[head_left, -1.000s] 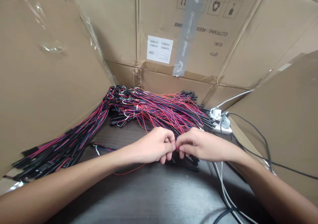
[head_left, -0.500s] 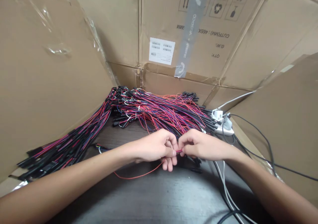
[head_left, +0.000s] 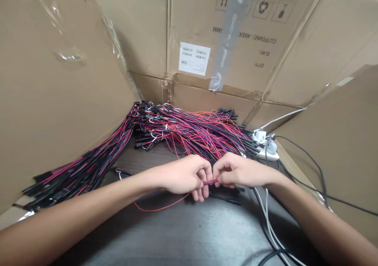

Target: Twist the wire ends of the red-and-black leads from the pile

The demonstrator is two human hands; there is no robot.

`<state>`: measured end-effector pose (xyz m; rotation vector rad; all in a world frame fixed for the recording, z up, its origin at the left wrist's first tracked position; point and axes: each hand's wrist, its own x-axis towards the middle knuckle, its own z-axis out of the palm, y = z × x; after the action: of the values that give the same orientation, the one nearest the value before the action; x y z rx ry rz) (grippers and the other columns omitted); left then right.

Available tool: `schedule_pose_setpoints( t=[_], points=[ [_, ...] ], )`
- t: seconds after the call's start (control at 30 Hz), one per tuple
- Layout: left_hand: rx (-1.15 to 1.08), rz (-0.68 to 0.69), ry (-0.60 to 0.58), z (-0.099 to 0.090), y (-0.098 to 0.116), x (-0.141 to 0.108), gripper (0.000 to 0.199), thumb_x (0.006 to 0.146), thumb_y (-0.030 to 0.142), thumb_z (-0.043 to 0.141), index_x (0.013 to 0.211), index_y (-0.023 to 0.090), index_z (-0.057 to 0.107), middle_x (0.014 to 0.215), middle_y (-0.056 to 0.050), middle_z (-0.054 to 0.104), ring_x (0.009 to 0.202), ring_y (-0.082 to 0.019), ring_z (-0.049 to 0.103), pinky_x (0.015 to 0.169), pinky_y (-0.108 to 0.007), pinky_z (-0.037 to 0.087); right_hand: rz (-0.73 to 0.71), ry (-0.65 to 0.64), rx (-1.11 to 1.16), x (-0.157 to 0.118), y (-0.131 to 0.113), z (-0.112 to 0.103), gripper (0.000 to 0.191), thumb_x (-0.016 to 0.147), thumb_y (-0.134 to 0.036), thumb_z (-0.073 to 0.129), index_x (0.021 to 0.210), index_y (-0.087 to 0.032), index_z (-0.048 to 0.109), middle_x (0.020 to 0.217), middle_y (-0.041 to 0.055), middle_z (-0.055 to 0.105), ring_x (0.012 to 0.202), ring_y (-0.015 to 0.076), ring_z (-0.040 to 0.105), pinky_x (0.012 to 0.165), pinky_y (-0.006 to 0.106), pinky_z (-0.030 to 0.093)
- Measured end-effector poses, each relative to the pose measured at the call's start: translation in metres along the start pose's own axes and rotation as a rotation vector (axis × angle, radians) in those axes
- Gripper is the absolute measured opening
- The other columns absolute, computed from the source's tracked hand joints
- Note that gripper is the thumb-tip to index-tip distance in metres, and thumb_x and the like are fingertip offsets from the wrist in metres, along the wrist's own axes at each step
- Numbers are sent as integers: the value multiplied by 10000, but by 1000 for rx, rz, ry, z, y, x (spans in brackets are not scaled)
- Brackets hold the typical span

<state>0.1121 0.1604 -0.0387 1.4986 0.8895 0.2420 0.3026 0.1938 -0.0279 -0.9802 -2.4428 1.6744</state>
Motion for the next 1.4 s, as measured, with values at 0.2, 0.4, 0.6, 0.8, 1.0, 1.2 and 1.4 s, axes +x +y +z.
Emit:
schedule_pose_setpoints(
  t=[0.2,0.4,0.6,0.8,1.0,1.2,1.4],
  points=[
    [-7,37,-61,-5,-1,0,314,591,-77,368,771,151,489,631,19,618,560,-109,628,592,-257,526,1,-27,70,1,-1,-2,131,670,-109,493,678,-112,624,573,-24,558,474,60,455,470,179,379],
    [-32,46,-163,-9,2,-3,308,590,-52,400,790,162,492,697,11,631,573,-116,626,619,-290,523,19,-52,106,0,1,-3,130,668,-115,509,689,-109,637,589,-15,577,476,61,465,466,179,384],
    [36,39,-129,-11,5,-4,387,543,-25,389,850,152,543,832,-34,680,536,-84,542,509,-218,438,20,-41,130,0,0,-6,126,663,-119,508,687,-107,631,616,-7,594,480,57,465,465,175,382],
    [-38,2,-15,-7,5,-2,324,536,13,400,804,150,519,690,-4,643,493,-74,497,447,-181,371,10,-18,80,0,1,-8,129,706,-130,516,705,-104,642,506,-43,512,456,60,443,462,174,351],
    [-166,14,23,-3,3,0,391,500,19,400,855,158,488,674,3,637,438,-99,552,396,-195,423,7,-22,134,1,3,-10,131,698,-166,518,692,-106,634,480,-48,500,420,54,417,420,167,319],
    [-195,64,-45,-7,1,-2,296,506,17,416,749,138,536,714,-22,654,492,-106,615,431,-193,485,3,-12,223,2,5,-11,99,661,-165,534,658,-110,616,541,-33,557,426,44,427,420,167,336],
    [-246,37,-52,-9,2,-2,367,511,28,438,785,99,672,689,-31,665,483,-103,618,418,-179,492,-3,-50,193,1,5,-11,97,701,-159,540,714,-111,623,540,-44,545,430,45,422,420,169,314]
  ],
)
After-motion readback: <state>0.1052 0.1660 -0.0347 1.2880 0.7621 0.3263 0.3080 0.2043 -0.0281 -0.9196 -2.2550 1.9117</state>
